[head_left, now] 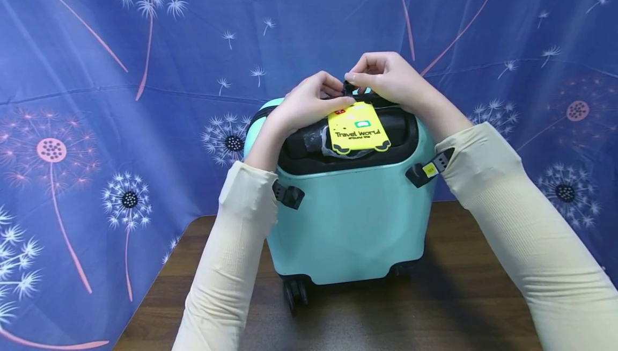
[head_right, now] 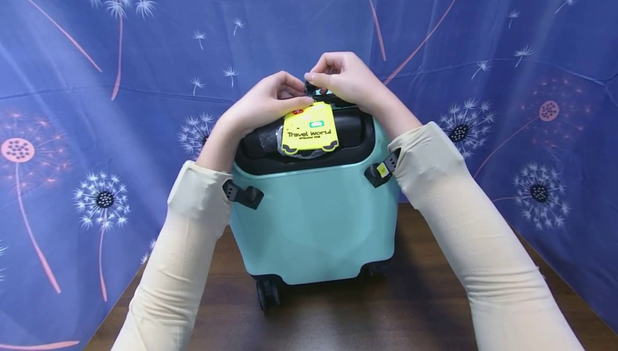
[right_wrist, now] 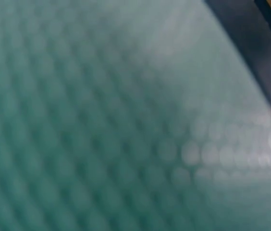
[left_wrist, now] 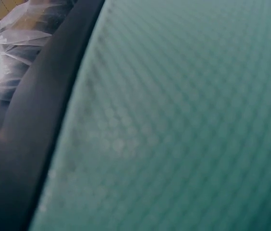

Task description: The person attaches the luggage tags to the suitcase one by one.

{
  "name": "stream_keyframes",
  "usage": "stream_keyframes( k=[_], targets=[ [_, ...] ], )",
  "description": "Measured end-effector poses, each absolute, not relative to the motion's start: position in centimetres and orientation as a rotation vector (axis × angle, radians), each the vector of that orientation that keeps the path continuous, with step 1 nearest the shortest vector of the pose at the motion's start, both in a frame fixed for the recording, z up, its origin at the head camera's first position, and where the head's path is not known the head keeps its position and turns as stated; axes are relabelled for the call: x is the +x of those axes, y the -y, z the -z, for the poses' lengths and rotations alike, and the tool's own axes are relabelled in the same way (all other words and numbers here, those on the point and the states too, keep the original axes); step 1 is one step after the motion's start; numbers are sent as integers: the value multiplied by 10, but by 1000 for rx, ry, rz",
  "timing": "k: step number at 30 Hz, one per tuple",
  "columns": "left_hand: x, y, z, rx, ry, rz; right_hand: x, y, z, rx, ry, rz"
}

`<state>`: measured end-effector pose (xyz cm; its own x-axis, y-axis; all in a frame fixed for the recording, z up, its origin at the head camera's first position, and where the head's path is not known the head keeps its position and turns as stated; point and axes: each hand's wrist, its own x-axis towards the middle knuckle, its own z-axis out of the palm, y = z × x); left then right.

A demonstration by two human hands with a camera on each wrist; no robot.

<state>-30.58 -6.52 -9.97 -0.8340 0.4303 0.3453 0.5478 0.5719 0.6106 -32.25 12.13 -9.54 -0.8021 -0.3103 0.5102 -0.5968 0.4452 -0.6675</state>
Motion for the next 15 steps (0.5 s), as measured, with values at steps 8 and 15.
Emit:
stream_keyframes(
  k=[8,15],
  targets=[
    [-306,65,100,-841,2630,1115,-321,-122,95,738,2397,-1270],
    [-306,65,100,-847,2606,1169,-321,-122,95,717,2440,-1269]
  ],
)
